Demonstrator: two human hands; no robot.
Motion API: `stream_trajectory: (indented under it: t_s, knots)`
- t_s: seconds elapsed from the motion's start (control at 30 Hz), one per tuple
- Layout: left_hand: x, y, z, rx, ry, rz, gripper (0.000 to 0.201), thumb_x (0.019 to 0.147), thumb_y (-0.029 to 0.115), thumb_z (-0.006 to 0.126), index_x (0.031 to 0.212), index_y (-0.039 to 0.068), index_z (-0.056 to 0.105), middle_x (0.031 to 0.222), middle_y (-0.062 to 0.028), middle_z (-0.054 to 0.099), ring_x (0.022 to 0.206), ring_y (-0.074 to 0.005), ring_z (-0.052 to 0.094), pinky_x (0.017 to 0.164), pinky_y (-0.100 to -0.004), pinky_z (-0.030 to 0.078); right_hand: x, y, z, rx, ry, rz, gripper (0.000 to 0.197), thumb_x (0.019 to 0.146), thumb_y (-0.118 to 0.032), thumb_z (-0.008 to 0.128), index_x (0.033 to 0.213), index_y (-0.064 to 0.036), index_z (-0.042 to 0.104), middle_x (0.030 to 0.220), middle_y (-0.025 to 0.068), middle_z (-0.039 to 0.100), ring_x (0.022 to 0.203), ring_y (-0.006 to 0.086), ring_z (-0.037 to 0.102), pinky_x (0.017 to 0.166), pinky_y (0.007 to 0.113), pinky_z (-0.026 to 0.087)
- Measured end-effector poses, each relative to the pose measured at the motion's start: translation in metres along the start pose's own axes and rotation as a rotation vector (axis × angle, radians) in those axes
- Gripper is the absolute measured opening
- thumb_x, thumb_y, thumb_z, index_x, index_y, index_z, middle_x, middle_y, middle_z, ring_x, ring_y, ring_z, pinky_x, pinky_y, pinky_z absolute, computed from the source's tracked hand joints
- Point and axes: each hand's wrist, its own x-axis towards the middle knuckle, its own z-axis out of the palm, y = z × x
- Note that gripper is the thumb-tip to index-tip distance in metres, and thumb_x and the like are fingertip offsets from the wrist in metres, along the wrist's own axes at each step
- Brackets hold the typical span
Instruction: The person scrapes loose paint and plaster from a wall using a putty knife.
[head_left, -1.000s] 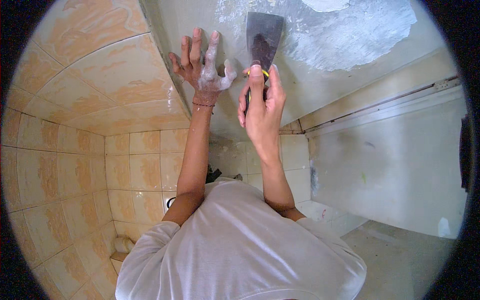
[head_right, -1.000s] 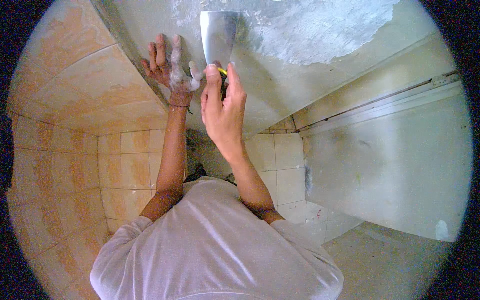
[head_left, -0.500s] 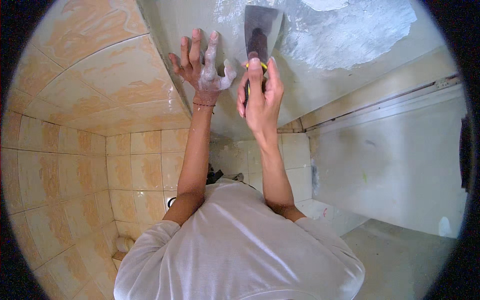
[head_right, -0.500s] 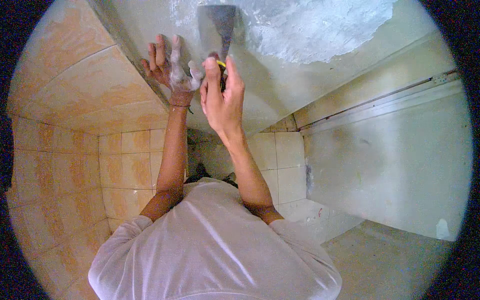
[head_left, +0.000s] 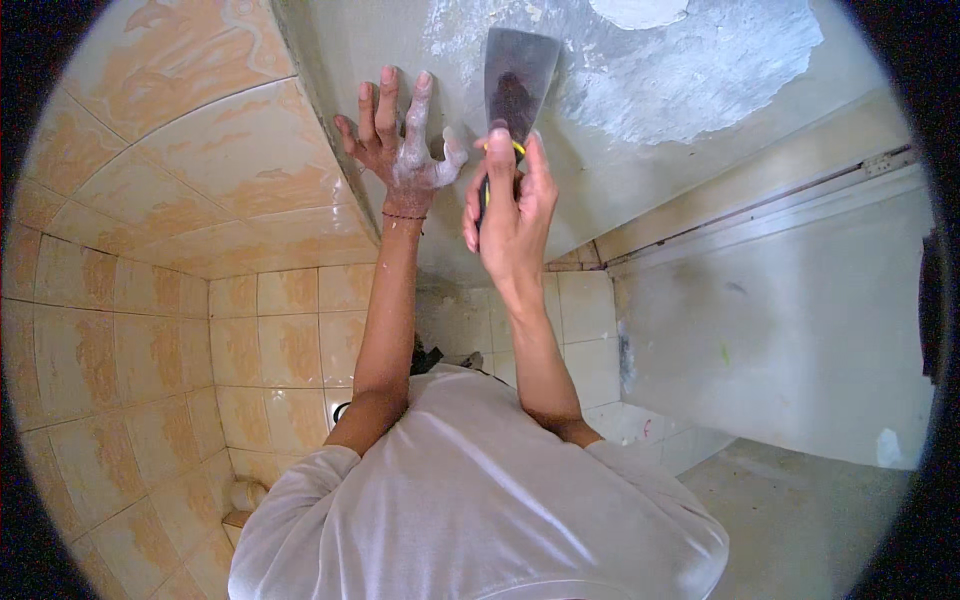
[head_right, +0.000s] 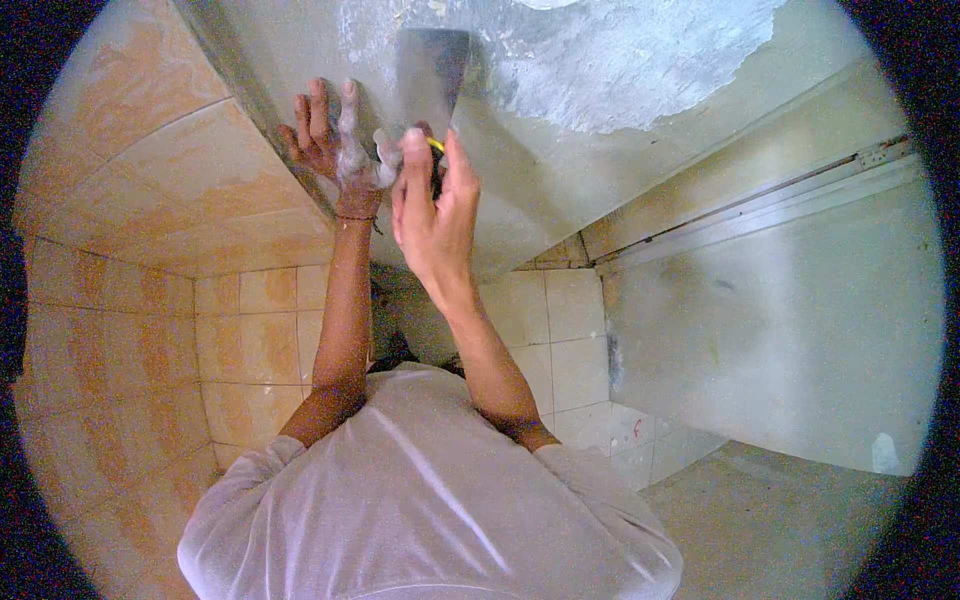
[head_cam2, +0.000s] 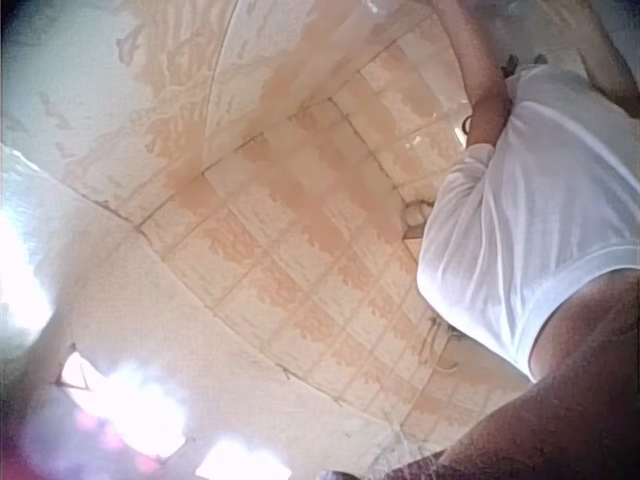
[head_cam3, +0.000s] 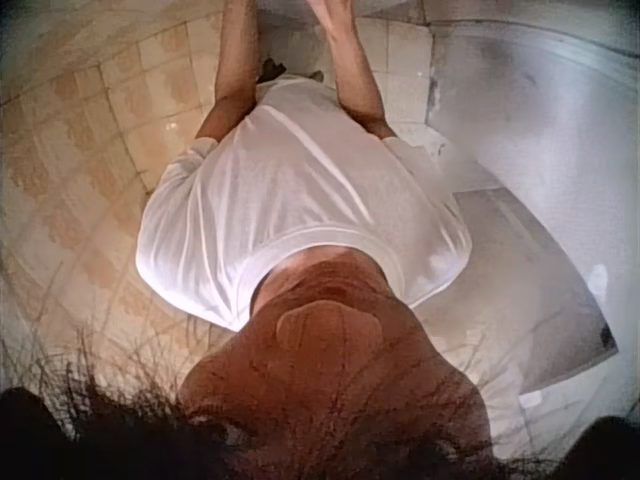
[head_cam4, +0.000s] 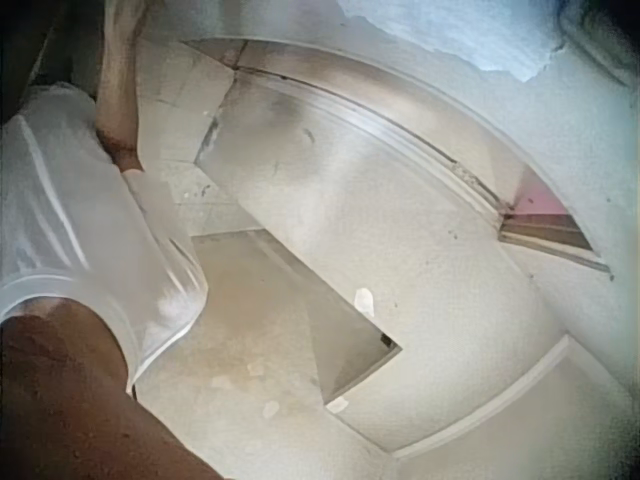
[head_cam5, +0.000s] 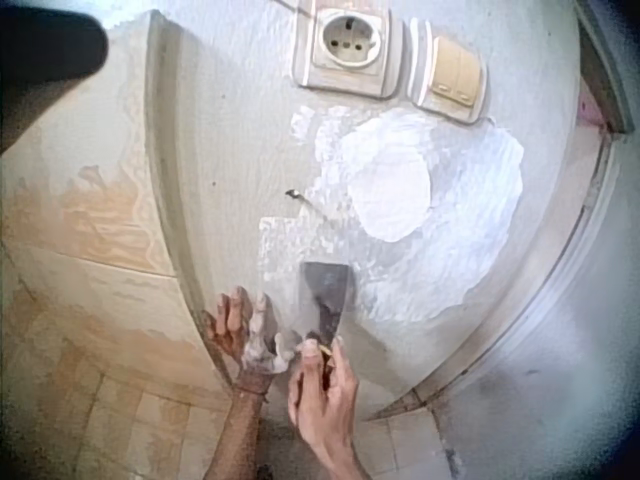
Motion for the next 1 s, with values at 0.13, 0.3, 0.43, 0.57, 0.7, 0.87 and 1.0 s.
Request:
stream_trajectory:
  t_s: [0.13,0.3,0.43,0.57,0.7,0.87,1.0]
  knots:
    - [0.0,-0.003,-0.001,-0.026,-0.031,-0.018,0.063,0.091,0.064,0.045,0.138,0.029,0.066,0.155,-0.0017,0.051,0.148,-0.0259,0.037,0.125,-0.0537,0.009,-0.001,-0.002,-0.008,-0.058,0.041,0.027,0.036,0.108,-0.038,0.055,0.093,-0.0047,0.054,0.053,-0.0039,0.046,0.041,0.0043,0.043,0.036,0.024,0.031]
    - [0.001,-0.001,0.0,-0.048,-0.013,-0.018,0.062,0.091,0.062,0.045,0.14,0.029,0.064,0.155,-0.0019,0.05,0.148,-0.0262,0.037,0.125,-0.0541,0.009,0.007,-0.013,-0.003,-0.048,0.026,-0.028,0.037,0.108,-0.038,0.055,0.09,-0.0059,0.052,0.053,-0.004,0.046,0.041,0.0043,0.042,0.036,0.024,0.031]
    - [0.001,-0.003,-0.004,-0.044,-0.019,-0.015,0.063,0.09,0.06,0.046,0.141,0.029,0.063,0.156,-0.0022,0.049,0.148,-0.0266,0.037,0.125,-0.0545,0.009,-0.004,-0.013,-0.004,-0.032,0.02,0.047,0.036,0.108,-0.038,0.055,0.091,-0.0058,0.051,0.053,-0.004,0.046,0.04,0.0047,0.041,0.035,0.025,0.031]
    - [-0.001,-0.002,-0.002,-0.022,-0.013,0.009,0.062,0.089,0.059,0.05,0.142,0.029,0.062,0.156,-0.0023,0.048,0.148,-0.0267,0.036,0.125,-0.055,0.009,-0.005,-0.009,-0.004,-0.051,0.034,0.042,0.036,0.108,-0.037,0.055,0.092,-0.0058,0.05,0.053,-0.0039,0.046,0.04,0.0047,0.042,0.035,0.025,0.031]
    - [0.003,-0.003,-0.007,-0.014,-0.009,0.068,0.06,0.097,0.051,0.044,0.146,0.018,0.057,0.157,-0.0114,0.046,0.148,-0.0347,0.034,0.123,-0.0572,0.013,-0.008,-0.006,-0.003,-0.028,0.021,0.02,0.035,0.108,-0.037,0.055,0.094,-0.0055,0.051,0.053,-0.0041,0.046,0.041,0.0044,0.042,0.035,0.024,0.031]
    - [-0.001,-0.002,-0.001,-0.031,-0.009,-0.007,0.059,0.09,0.056,0.05,0.139,0.028,0.065,0.155,-0.0025,0.049,0.148,-0.0268,0.037,0.125,-0.0545,0.01,-0.002,-0.011,0.001,-0.028,0.016,0.035,0.037,0.109,-0.038,0.051,0.107,-0.0015,0.056,0.056,0.0003,0.044,0.038,0.0071,0.041,0.034,0.025,0.029]
    - [0.001,-0.004,-0.003,-0.031,-0.008,-0.005,0.059,0.092,0.057,0.045,0.14,0.028,0.065,0.155,-0.0027,0.049,0.148,-0.027,0.037,0.125,-0.0537,0.01,-0.004,-0.01,-0.003,-0.01,0.022,0.052,0.035,0.108,-0.038,0.056,0.095,-0.0056,0.053,0.053,-0.0043,0.046,0.04,0.0042,0.042,0.035,0.024,0.031]
